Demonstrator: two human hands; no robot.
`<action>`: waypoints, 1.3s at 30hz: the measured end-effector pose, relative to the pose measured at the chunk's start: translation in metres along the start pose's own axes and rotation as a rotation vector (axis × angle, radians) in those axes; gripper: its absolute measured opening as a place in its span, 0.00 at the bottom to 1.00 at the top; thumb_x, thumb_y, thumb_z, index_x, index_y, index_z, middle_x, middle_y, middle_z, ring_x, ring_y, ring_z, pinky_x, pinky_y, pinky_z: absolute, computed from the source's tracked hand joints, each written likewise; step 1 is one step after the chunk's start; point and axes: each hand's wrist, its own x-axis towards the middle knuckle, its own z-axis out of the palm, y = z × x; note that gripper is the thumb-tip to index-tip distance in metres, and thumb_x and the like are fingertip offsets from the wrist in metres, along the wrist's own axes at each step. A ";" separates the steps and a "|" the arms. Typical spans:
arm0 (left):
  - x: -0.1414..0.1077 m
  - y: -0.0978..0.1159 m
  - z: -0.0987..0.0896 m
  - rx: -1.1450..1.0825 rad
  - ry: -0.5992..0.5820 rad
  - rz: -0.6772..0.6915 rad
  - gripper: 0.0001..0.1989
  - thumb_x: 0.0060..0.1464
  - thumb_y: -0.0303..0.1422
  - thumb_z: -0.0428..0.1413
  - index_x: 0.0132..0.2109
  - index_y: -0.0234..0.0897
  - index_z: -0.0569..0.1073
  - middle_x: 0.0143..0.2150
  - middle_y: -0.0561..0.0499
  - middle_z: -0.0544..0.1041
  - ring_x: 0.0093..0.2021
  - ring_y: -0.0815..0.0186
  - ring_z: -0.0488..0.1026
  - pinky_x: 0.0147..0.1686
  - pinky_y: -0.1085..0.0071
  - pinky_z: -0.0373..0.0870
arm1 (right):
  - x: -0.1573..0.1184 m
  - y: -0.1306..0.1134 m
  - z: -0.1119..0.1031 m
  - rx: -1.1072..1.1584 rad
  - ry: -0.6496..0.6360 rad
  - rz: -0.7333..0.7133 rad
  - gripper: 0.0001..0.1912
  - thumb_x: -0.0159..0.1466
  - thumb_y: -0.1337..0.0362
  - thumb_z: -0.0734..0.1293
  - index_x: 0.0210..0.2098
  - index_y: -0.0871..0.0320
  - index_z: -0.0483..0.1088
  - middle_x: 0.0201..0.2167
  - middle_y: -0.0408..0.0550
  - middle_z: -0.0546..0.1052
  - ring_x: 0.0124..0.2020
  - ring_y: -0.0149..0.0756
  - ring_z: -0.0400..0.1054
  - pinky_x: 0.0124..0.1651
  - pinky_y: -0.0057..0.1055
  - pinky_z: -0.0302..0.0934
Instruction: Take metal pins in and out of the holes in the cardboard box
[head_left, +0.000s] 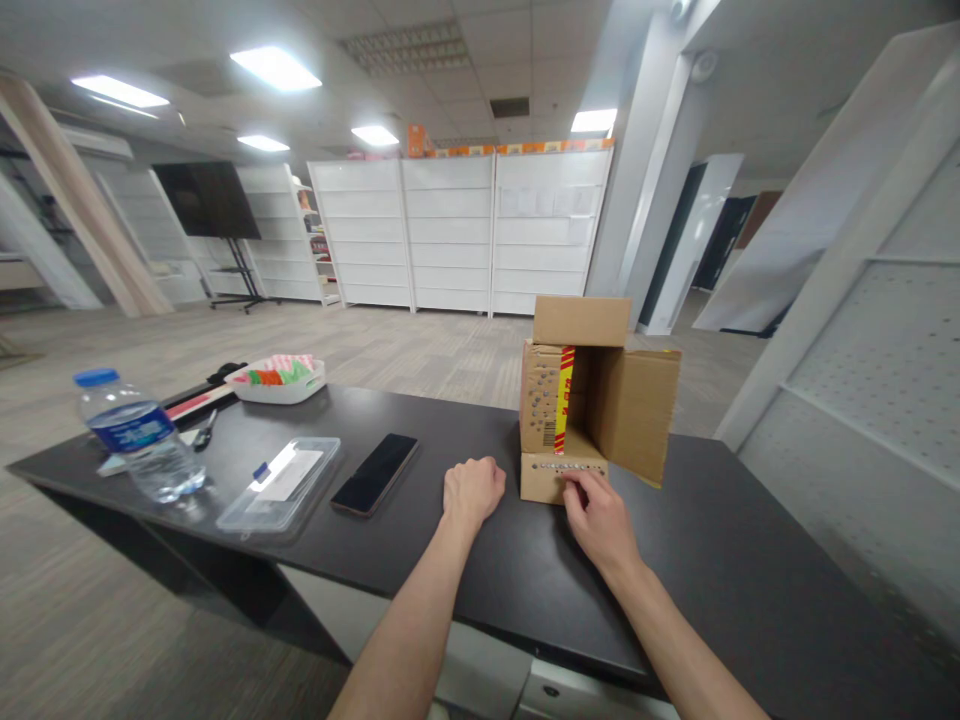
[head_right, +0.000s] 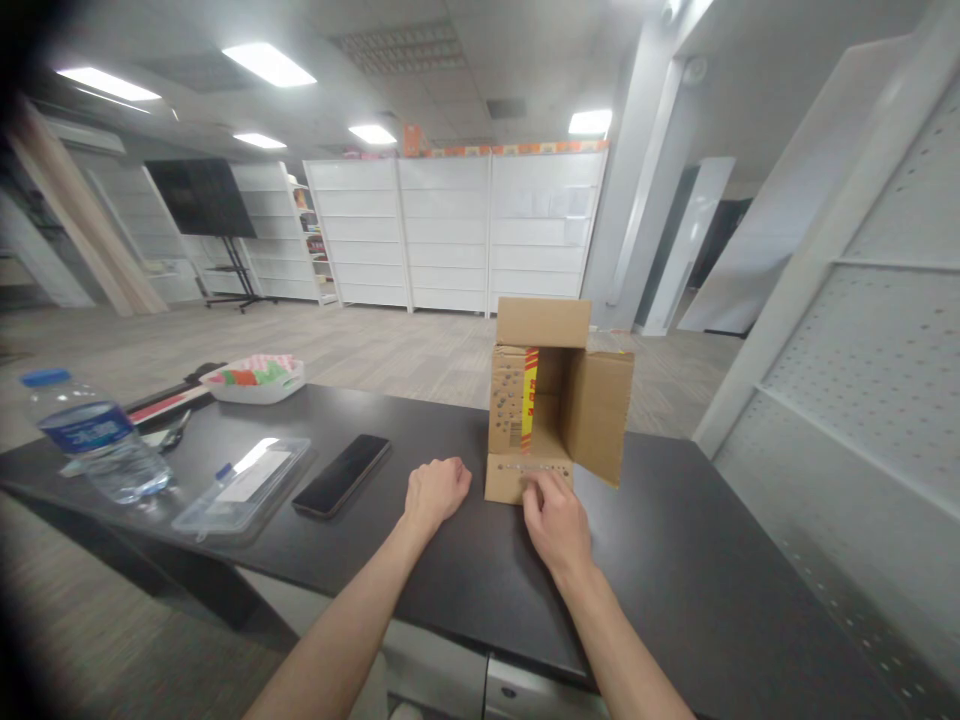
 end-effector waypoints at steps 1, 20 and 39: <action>0.000 0.000 0.000 0.000 0.003 0.002 0.20 0.59 0.36 0.41 0.41 0.36 0.77 0.38 0.39 0.78 0.41 0.55 0.76 0.40 0.63 0.68 | 0.000 0.000 0.000 -0.002 -0.002 -0.002 0.12 0.62 0.64 0.57 0.37 0.56 0.71 0.37 0.50 0.75 0.38 0.41 0.69 0.44 0.37 0.63; -0.003 0.001 -0.001 -0.005 -0.002 -0.001 0.20 0.60 0.37 0.41 0.41 0.36 0.76 0.38 0.39 0.78 0.40 0.54 0.76 0.39 0.62 0.68 | 0.004 -0.006 0.008 -0.172 -0.026 -0.149 0.11 0.62 0.67 0.58 0.37 0.56 0.71 0.35 0.50 0.73 0.40 0.42 0.65 0.46 0.38 0.58; -0.001 -0.001 0.010 -0.018 0.053 0.061 0.19 0.60 0.35 0.40 0.40 0.36 0.75 0.37 0.40 0.78 0.40 0.55 0.76 0.40 0.62 0.68 | 0.014 -0.016 0.017 -0.318 -0.062 -0.272 0.16 0.61 0.70 0.59 0.48 0.58 0.69 0.46 0.52 0.72 0.47 0.44 0.62 0.50 0.41 0.54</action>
